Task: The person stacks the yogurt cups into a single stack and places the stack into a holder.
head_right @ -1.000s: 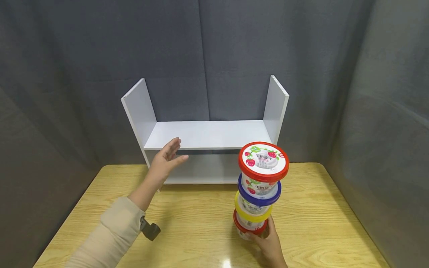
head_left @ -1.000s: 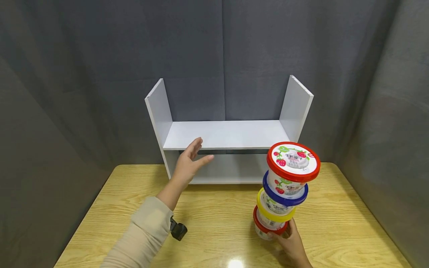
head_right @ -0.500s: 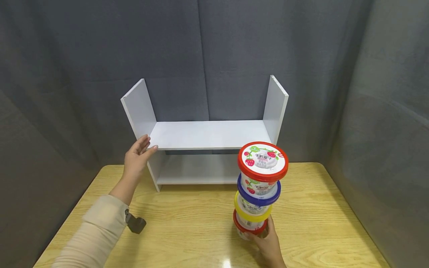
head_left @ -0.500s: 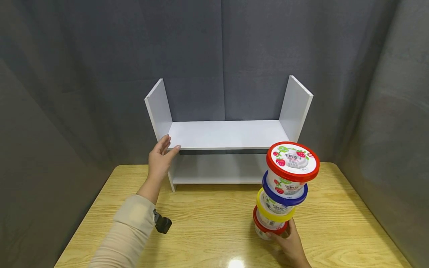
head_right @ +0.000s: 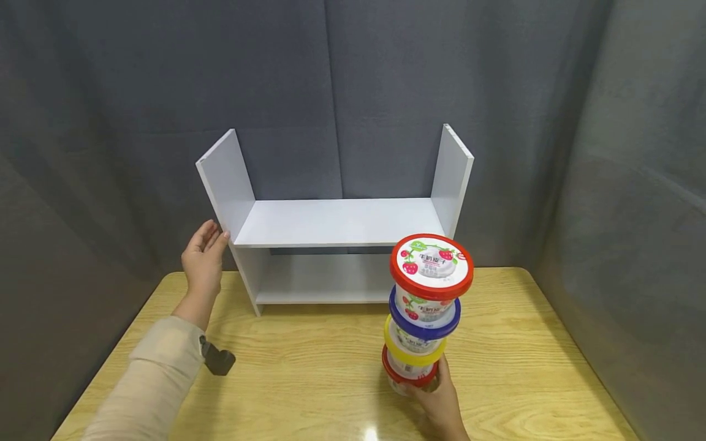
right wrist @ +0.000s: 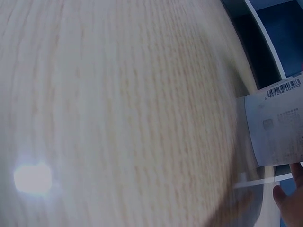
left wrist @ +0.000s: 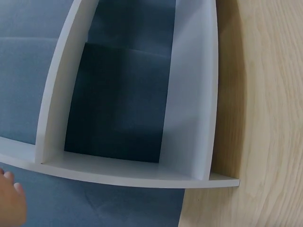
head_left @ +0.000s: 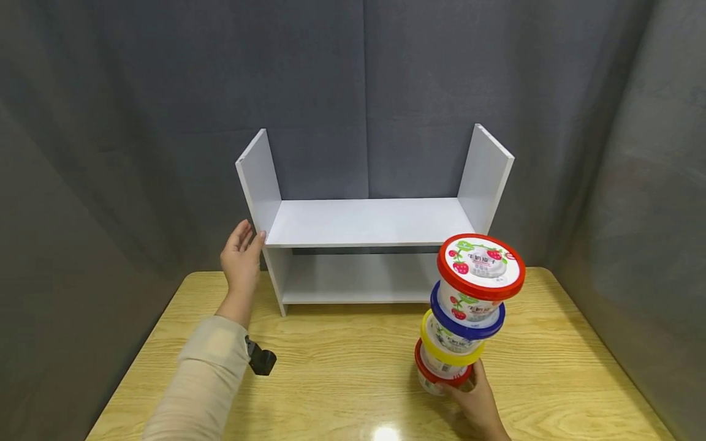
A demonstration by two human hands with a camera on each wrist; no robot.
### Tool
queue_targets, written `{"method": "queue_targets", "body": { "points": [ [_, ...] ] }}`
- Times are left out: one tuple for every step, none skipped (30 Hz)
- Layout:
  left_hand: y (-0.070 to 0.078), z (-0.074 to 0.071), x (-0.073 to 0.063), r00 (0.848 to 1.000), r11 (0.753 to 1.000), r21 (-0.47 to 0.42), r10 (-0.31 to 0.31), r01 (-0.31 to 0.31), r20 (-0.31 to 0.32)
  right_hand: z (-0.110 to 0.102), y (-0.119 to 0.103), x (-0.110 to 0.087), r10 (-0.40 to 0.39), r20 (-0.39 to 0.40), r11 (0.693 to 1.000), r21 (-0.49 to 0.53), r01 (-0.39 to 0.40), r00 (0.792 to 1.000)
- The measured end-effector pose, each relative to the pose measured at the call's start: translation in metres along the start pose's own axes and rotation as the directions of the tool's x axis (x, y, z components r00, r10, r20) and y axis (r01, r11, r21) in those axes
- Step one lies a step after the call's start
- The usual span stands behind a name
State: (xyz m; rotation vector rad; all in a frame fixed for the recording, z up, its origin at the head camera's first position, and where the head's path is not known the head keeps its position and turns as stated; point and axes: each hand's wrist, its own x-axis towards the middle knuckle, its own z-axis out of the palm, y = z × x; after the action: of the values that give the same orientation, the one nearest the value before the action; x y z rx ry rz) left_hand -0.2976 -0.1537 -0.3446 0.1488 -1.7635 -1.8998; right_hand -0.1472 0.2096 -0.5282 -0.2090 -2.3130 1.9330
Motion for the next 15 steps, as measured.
{"method": "queue_targets", "body": {
  "points": [
    [-0.0004,-0.0001,0.0016,1.0,1.0,-0.004,-0.014,0.014,0.005,0.0002,-0.0003,-0.0003,0.001,-0.001,1.0,-0.005,-0.001,1.0],
    [-0.0009,-0.0001,0.0032,1.0,1.0,-0.003,-0.027,0.027,0.008,0.0003,-0.0004,-0.0005,0.001,-0.002,1.0,-0.007,-0.001,1.0],
    [-0.0015,-0.0001,0.0048,0.999,0.999,-0.005,-0.038,0.038,0.011,0.0003,-0.0004,-0.0007,0.0,-0.006,1.0,-0.017,0.0,1.0],
    [-0.002,0.0,0.0063,0.999,0.999,-0.003,-0.049,0.049,0.013,0.0004,-0.0003,-0.0008,0.003,-0.008,1.0,-0.022,-0.004,1.0],
    [-0.0026,0.0002,0.0076,0.998,0.998,0.0,-0.059,0.059,0.014,0.0005,-0.0004,-0.0009,0.007,-0.012,1.0,-0.028,-0.007,1.0],
    [-0.0034,0.0004,0.0087,0.998,0.998,-0.001,-0.066,0.066,0.013,0.0004,-0.0001,-0.0009,0.01,-0.013,1.0,-0.03,-0.01,1.0],
    [-0.004,0.0007,0.0096,0.997,0.997,0.004,-0.074,0.074,0.013,0.0004,0.0,-0.0011,0.013,-0.015,0.999,-0.034,-0.013,1.0],
    [-0.0047,0.001,0.0103,0.997,0.997,0.009,-0.077,0.077,0.012,0.0003,0.0001,-0.0012,0.016,-0.016,0.999,-0.039,-0.017,1.0],
    [-0.0055,0.0015,0.0109,0.997,0.997,0.016,-0.076,0.076,0.011,0.0003,0.0003,-0.0013,0.018,-0.02,0.999,-0.047,-0.019,1.0],
    [-0.006,0.0019,0.0112,0.997,0.996,0.028,-0.079,0.079,0.009,0.0004,0.0005,-0.0015,0.02,-0.022,0.999,-0.042,-0.021,1.0],
    [-0.0065,0.0024,0.0114,0.997,0.996,0.04,-0.079,0.079,0.005,0.0005,0.0008,-0.0018,0.021,-0.028,0.999,-0.048,-0.023,0.999],
    [-0.0069,0.0031,0.0115,0.997,0.995,0.053,-0.079,0.079,0.002,0.0005,0.001,-0.002,0.022,-0.032,0.998,-0.053,-0.023,0.999],
    [-0.0072,0.0037,0.0115,0.997,0.995,0.064,-0.082,0.082,-0.001,0.0007,0.0014,-0.0022,0.023,-0.039,0.998,-0.053,-0.025,0.999],
    [-0.0074,0.0045,0.0115,0.997,0.994,0.073,-0.082,0.082,-0.005,0.001,0.0017,-0.0025,0.028,-0.043,0.998,-0.048,-0.03,0.999],
    [-0.0075,0.0052,0.0113,0.996,0.993,0.082,-0.083,0.084,-0.01,0.0015,0.0021,-0.0029,0.032,-0.049,0.998,-0.046,-0.034,0.998]
  ]
}}
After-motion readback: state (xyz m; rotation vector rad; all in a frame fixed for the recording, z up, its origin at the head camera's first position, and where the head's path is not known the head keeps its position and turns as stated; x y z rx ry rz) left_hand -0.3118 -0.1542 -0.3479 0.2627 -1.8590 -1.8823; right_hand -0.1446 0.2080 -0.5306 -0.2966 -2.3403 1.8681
